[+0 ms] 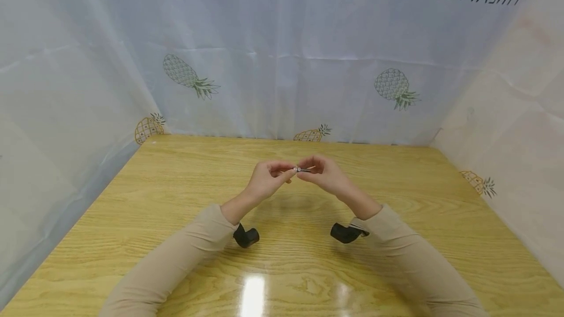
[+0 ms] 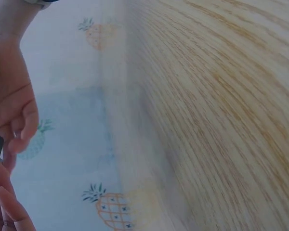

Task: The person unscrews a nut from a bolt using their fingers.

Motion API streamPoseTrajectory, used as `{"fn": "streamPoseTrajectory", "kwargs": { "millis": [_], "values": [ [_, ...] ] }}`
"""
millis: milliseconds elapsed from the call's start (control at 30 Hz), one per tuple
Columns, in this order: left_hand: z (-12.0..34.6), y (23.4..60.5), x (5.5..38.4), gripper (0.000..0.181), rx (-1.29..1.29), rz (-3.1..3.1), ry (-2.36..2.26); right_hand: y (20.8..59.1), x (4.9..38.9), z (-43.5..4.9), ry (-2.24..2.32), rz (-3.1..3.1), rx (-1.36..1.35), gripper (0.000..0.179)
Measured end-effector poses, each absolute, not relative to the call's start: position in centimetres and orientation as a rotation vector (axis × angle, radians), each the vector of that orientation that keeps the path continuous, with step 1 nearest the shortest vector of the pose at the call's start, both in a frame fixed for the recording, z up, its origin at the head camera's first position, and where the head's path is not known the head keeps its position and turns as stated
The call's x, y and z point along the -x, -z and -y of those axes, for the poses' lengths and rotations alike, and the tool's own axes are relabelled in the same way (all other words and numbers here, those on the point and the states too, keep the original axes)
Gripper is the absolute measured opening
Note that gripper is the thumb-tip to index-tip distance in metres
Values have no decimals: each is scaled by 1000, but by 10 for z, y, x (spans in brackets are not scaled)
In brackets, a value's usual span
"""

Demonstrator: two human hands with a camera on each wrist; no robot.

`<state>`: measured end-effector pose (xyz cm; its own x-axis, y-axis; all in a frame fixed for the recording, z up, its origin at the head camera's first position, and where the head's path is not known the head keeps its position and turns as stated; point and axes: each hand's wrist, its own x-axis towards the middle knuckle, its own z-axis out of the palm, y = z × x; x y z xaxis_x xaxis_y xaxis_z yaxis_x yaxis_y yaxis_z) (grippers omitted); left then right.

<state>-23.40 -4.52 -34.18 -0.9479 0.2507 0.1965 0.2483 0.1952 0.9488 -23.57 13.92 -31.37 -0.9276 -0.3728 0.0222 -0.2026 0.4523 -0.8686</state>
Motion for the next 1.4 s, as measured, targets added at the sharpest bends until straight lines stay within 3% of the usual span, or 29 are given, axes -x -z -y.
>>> {"fn": "streamPoseTrajectory", "kwargs": {
  "millis": [200, 500, 800, 1000, 1200, 1400],
  "values": [
    [46, 342, 234, 23, -501, -2438, -1917, 313, 237, -139, 1469, -2483, 495, 39],
    [46, 342, 233, 24, -490, -2436, -1905, 314, 237, -138, 1482, -2524, 519, 28],
    [46, 342, 233, 23, -460, -2434, -1903, 313, 236, -138, 1458, -2490, 479, 35],
    [46, 342, 233, 24, -466, -2431, -1918, 314, 236, -137, 1486, -2523, 509, 29],
    [46, 343, 233, 24, -479, -2427, -1922, 314, 236, -137, 1493, -2503, 472, 39],
    [46, 344, 234, 24, -466, -2429, -1914, 315, 237, -136, 1456, -2498, 436, 33]
  ]
}}
